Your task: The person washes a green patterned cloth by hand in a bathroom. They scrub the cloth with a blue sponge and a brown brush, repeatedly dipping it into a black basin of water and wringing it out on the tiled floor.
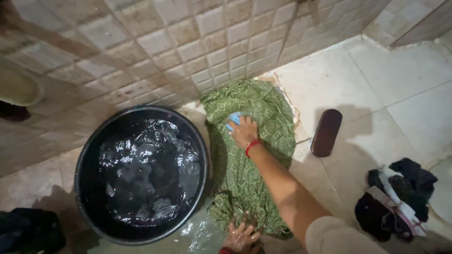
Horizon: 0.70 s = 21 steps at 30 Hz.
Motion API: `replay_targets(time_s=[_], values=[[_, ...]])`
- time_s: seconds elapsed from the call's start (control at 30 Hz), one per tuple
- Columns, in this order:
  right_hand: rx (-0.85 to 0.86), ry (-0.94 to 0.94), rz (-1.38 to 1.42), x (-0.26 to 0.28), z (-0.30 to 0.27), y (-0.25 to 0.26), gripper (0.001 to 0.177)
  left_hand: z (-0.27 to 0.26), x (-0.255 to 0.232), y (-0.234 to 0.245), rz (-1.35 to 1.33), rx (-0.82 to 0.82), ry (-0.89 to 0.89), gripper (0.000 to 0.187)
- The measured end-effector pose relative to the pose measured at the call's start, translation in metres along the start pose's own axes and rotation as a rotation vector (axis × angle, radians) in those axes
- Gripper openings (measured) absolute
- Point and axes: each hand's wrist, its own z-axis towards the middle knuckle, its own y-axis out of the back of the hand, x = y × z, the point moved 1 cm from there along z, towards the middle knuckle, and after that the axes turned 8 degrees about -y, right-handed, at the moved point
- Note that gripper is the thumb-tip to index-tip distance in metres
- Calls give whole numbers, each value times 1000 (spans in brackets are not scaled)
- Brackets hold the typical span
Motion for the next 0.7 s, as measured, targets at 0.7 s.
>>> replay_targets(time_s=[0.7], values=[[289,625,203,-33,-215,20,35,8,4,-1,91,-197,-119,46]])
